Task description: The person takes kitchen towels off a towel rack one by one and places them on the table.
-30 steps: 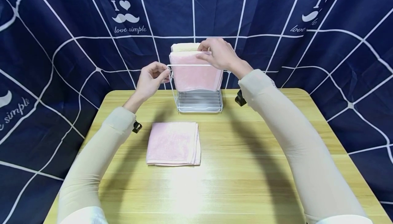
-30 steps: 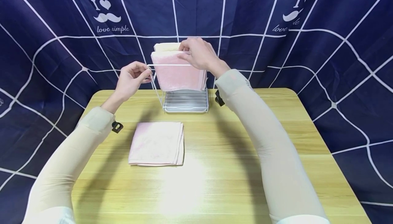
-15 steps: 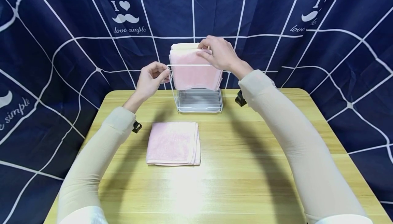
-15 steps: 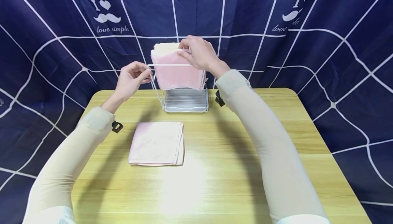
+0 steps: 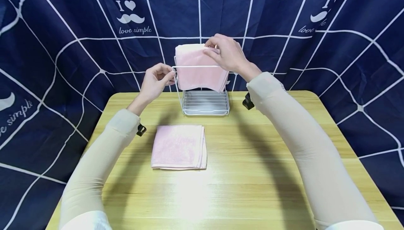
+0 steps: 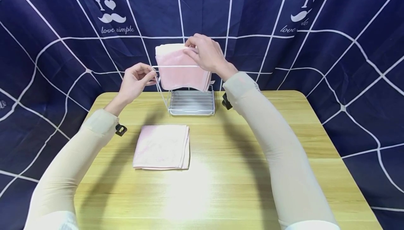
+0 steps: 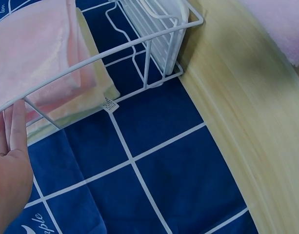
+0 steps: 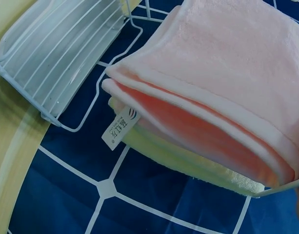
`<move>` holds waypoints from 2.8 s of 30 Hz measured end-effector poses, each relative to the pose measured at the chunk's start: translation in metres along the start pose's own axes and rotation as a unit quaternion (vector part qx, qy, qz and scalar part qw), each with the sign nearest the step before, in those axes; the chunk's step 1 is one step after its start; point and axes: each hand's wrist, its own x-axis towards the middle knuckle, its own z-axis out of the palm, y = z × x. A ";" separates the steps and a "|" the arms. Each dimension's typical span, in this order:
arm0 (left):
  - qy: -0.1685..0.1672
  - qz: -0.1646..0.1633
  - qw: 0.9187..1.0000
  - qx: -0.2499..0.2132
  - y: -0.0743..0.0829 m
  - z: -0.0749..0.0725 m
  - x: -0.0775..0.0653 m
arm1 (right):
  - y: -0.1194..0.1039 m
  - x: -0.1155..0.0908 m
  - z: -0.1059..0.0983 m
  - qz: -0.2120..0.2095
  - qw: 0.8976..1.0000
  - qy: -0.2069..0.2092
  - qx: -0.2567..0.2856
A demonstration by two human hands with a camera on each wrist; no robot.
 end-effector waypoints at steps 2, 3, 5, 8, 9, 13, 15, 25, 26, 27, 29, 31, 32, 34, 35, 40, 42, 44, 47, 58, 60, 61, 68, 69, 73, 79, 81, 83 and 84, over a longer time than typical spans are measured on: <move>0.000 0.001 1.000 -0.003 0.000 0.000 0.000 | 0.000 0.000 -0.001 -0.006 1.000 0.010 0.001; 0.001 0.000 1.000 -0.004 0.000 0.000 0.000 | 0.000 0.000 -0.002 -0.008 1.000 0.014 0.002; 0.001 -0.001 1.000 -0.006 0.000 0.000 0.001 | 0.001 -0.001 -0.003 -0.013 1.000 0.023 0.006; -0.001 0.001 1.000 0.000 -0.001 -0.001 0.001 | 0.001 -0.002 -0.005 -0.015 0.999 0.037 0.017; -0.001 0.002 1.000 0.002 -0.001 -0.001 0.001 | 0.001 -0.002 -0.006 -0.016 0.999 0.043 0.022; -0.003 0.005 1.000 0.010 -0.001 -0.001 0.001 | 0.000 -0.002 -0.012 -0.026 0.996 0.067 0.044; -0.004 0.005 1.000 0.010 -0.001 -0.001 0.001 | 0.000 -0.002 -0.015 -0.032 0.995 0.076 0.050; -0.006 0.004 1.000 0.006 -0.003 -0.003 -0.001 | -0.006 -0.009 -0.028 -0.052 0.987 0.129 0.076; -0.006 0.003 1.000 0.005 -0.003 -0.003 -0.001 | -0.007 -0.009 -0.029 -0.055 0.986 0.135 0.080; -0.007 0.003 1.000 0.005 -0.004 -0.003 -0.002 | -0.008 -0.010 -0.030 -0.060 0.985 0.142 0.083; -0.007 0.003 1.000 0.003 -0.004 -0.004 -0.002 | -0.009 -0.010 -0.033 -0.067 0.982 0.154 0.089; -0.007 0.003 1.000 0.001 -0.004 -0.004 -0.001 | -0.010 -0.010 -0.035 -0.075 0.980 0.163 0.091; -0.007 0.003 1.000 0.000 -0.005 -0.004 -0.001 | -0.010 -0.010 -0.036 -0.078 0.978 0.169 0.091; -0.007 0.004 1.000 0.000 -0.005 -0.004 -0.001 | -0.010 -0.010 -0.039 -0.082 0.976 0.179 0.090; -0.007 0.004 1.000 0.001 -0.005 -0.004 -0.001 | -0.009 -0.010 -0.040 -0.089 0.975 0.183 0.088; -0.007 0.007 1.000 0.003 -0.005 -0.005 -0.001 | -0.008 -0.011 -0.046 -0.116 0.966 0.212 0.087; -0.008 0.007 1.000 0.002 -0.004 -0.005 -0.001 | -0.008 -0.011 -0.049 -0.127 0.963 0.223 0.088; -0.008 0.007 1.000 0.001 -0.004 -0.005 -0.001 | -0.009 -0.013 -0.052 -0.134 0.960 0.232 0.088; -0.009 0.007 1.000 -0.001 -0.004 -0.005 -0.001 | -0.011 -0.014 -0.057 -0.142 0.956 0.240 0.088; -0.010 0.010 1.000 -0.002 -0.005 -0.006 -0.001 | -0.017 -0.022 -0.069 -0.141 0.943 0.284 0.101; -0.011 0.010 1.000 -0.003 -0.005 -0.006 -0.001 | -0.019 -0.024 -0.071 -0.132 0.942 0.291 0.106; -0.011 0.010 1.000 -0.005 -0.005 -0.006 -0.001 | -0.020 -0.025 -0.072 -0.129 0.942 0.292 0.107; -0.012 0.010 1.000 -0.011 -0.004 -0.006 -0.002 | -0.025 -0.032 -0.079 -0.131 0.940 0.295 0.108; -0.013 0.011 1.000 -0.010 -0.004 -0.006 -0.001 | -0.025 -0.033 -0.080 -0.132 0.939 0.297 0.111; -0.014 0.013 1.000 -0.004 -0.004 -0.006 -0.001 | -0.026 -0.036 -0.085 -0.129 0.936 0.305 0.121; -0.016 0.014 1.000 -0.005 -0.004 -0.006 0.000 | -0.031 -0.040 -0.093 -0.114 0.933 0.318 0.128; -0.016 0.014 1.000 -0.005 -0.004 -0.006 0.000 | -0.033 -0.042 -0.095 -0.111 0.932 0.320 0.131; -0.016 0.013 1.000 -0.007 -0.004 -0.006 0.000 | -0.035 -0.045 -0.097 -0.112 0.932 0.319 0.129; -0.016 0.013 1.000 -0.009 -0.004 -0.006 0.000 | -0.036 -0.046 -0.098 -0.114 0.932 0.318 0.129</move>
